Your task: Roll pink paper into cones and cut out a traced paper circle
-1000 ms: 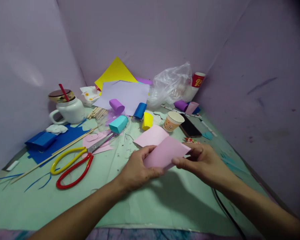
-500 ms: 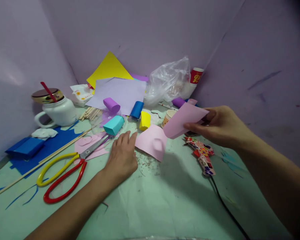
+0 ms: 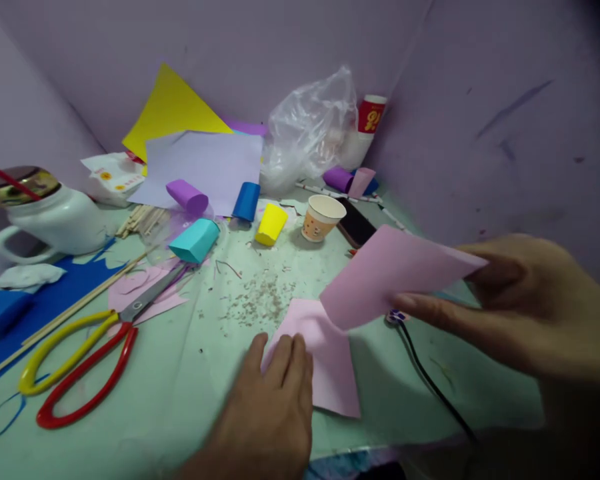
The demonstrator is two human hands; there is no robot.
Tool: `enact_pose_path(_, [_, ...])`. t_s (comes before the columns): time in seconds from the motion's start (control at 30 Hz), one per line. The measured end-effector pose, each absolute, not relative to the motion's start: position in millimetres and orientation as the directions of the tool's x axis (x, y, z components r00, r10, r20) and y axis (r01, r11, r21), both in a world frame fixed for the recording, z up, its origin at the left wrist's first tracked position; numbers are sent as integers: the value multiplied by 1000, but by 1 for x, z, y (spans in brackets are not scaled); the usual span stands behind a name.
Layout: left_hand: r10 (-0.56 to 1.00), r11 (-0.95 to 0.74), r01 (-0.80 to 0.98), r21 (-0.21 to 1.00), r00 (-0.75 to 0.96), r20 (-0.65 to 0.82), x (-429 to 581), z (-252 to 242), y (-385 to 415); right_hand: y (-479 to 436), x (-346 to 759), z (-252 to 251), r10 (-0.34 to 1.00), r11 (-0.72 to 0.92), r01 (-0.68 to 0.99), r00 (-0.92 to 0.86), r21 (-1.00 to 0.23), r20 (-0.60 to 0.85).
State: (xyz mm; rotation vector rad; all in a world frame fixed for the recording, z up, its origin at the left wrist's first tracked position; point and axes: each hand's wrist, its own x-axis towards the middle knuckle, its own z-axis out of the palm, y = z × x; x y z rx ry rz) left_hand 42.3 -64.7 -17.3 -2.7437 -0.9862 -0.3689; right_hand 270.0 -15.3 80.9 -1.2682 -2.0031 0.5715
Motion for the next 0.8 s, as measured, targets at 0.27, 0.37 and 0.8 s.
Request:
enact_pose_path(0.27, [665,-704,706,73,620,416,43,-59,-79,-51,283,59,941,288,567,-316,-771,119])
enact_pose_path(0.37, [735,-662,727,181,582,347,42,-52,-78,-54,284,55,940,294,602,-324,-742,110])
enact_pose_path(0.8, [836,-540,799,263,547,55,53,-36,-55,-57,262,57,864,491,694,-465,-527,193])
